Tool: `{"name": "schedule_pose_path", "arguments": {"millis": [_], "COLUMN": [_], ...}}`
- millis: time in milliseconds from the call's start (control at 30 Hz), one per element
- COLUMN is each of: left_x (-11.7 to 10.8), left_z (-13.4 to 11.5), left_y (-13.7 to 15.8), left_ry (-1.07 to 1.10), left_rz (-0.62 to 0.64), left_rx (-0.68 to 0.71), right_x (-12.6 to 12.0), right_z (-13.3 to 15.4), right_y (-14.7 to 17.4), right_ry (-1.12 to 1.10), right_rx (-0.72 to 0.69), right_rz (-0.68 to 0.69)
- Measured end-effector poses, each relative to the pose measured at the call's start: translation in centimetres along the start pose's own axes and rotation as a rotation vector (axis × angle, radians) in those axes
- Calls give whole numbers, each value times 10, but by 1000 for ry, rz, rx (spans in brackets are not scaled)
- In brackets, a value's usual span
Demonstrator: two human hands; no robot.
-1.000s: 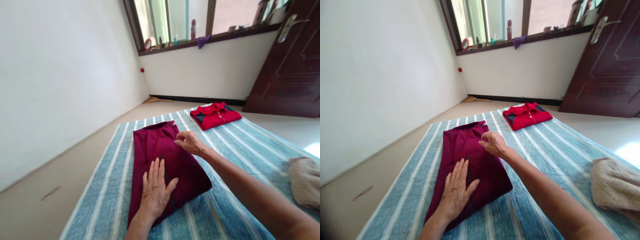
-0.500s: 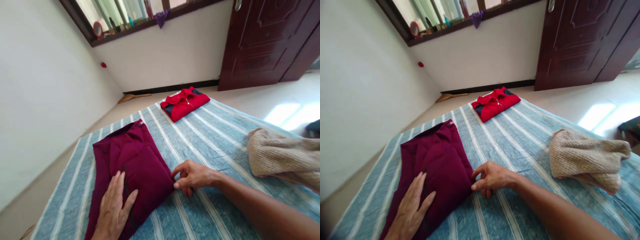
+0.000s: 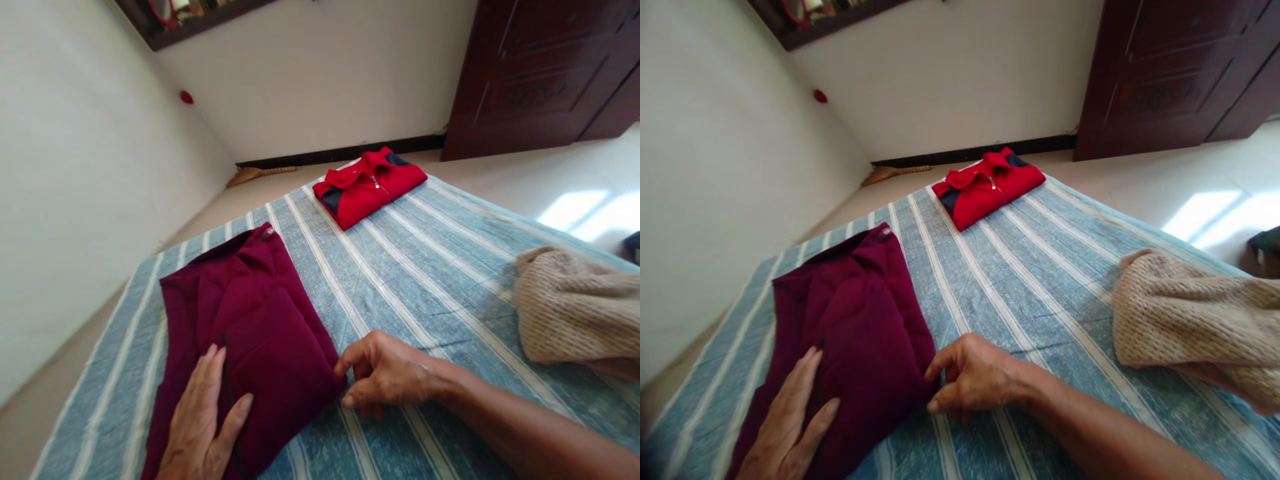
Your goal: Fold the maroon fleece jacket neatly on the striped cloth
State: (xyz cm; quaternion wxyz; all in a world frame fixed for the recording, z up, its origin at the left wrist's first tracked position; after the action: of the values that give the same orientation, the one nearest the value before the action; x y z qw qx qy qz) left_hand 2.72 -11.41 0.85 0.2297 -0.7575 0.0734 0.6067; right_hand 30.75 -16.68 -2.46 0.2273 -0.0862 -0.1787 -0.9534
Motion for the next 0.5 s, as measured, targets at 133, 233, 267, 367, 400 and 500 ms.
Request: {"name": "schedule_pose_path", "arguments": {"millis": [133,233,267,367,400,500], "left_x": [0,-1,-1,0,0,2], "left_z": [0,-1,-2,-3,-3,-4], "left_y": [0,1,1,1,1,1], "left_ry": [-7,-13,-15,-17,-18,-29], "left_rz": [4,10,8,-10,-19,-36], "left_rx": [1,-2,-2,9,13,22], "right_x": [1,3,4,6,7,10], "right_z": [1,4,6,10,11,12], "right_y": [0,2,2,3,3,2], "right_ry": [25,97,141,268,297,356], "right_rx": [10,-39,-62,-88,-80,-57], "right_rz": [7,57,67,43,25,-33]}}
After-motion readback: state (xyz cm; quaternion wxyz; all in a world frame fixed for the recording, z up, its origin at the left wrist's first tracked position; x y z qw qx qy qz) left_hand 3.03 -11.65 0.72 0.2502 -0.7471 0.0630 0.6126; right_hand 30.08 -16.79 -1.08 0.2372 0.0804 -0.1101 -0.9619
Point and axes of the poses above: each hand's wrist, its own y-axis away from the middle knuckle, its own x-axis out of the palm, z = x × y, the point moved 3 cm from there along -y, towards the middle knuckle, and after that the axes turned 5 degrees about -z, right-handed, at the moved point
